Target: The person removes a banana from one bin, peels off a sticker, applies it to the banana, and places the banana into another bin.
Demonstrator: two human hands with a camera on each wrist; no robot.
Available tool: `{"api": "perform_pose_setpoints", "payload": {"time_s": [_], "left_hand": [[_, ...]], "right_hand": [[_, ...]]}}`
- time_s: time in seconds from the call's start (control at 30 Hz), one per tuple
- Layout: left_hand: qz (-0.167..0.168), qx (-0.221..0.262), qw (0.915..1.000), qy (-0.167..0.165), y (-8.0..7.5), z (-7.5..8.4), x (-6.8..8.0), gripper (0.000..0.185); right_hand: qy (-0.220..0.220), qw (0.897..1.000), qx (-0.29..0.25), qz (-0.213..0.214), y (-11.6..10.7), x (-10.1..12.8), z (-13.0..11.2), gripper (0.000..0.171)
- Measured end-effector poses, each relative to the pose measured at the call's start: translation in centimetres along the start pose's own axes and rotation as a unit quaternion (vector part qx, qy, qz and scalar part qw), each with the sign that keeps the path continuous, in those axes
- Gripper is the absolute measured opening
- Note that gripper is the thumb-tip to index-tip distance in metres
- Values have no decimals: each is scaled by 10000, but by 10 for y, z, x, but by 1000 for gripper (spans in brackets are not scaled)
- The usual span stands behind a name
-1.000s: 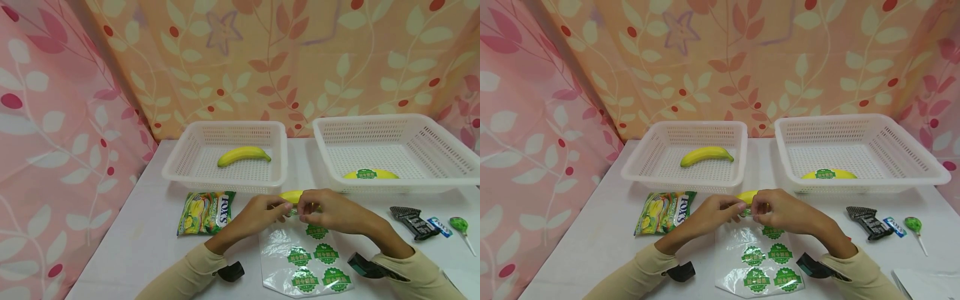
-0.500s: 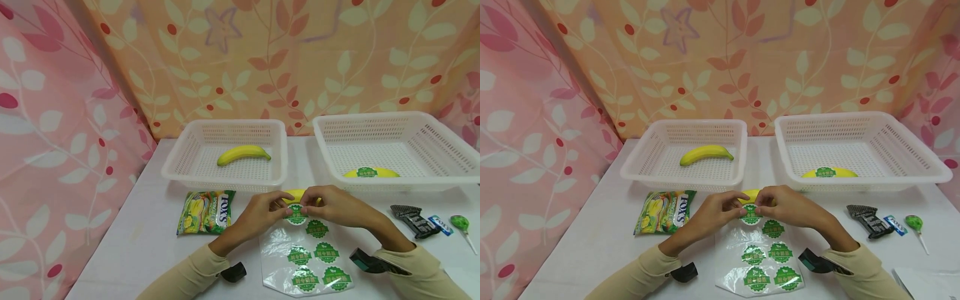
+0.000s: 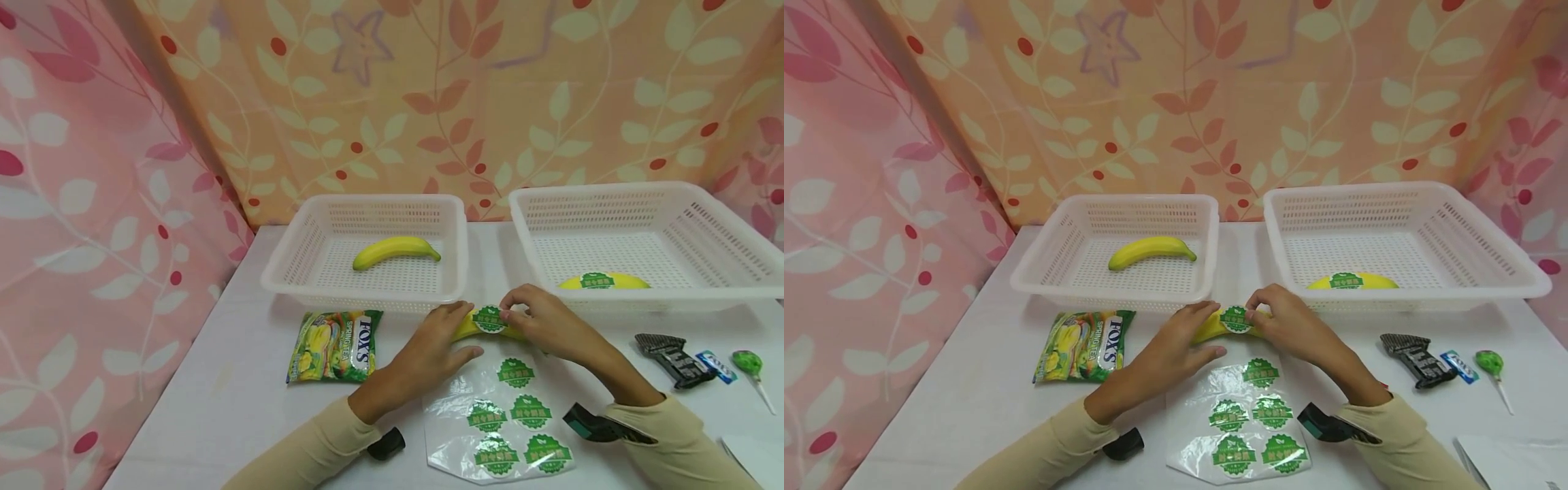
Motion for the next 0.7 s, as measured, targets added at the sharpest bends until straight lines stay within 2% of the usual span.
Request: {"api": "perform_pose_setpoints", "payload": {"time_s": [0.27,0.5,0.7], "left_hand": [[-397,-377,9985,-54,11,8,-17,76],[-401,-424,9981,-213,14,3,-23,67],[-401,-395,9982,-213,15,-1,-25,61]], "right_hand": [[26,9999,-29,-167,7,-3,8,12],[113,9994,-27,-323,10,-4,11,14],[98,9993,21,-361,10,-2,8,12]]}}
Point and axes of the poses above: each hand's wrist, its own x-axis away from the middle knuckle, its own y-axis out of the palm, z = x × y, the point moved 7 cm from there along -x, towards the middle knuckle, and after that the axes turned 3 degrees about -z, right-handed, at the moved point
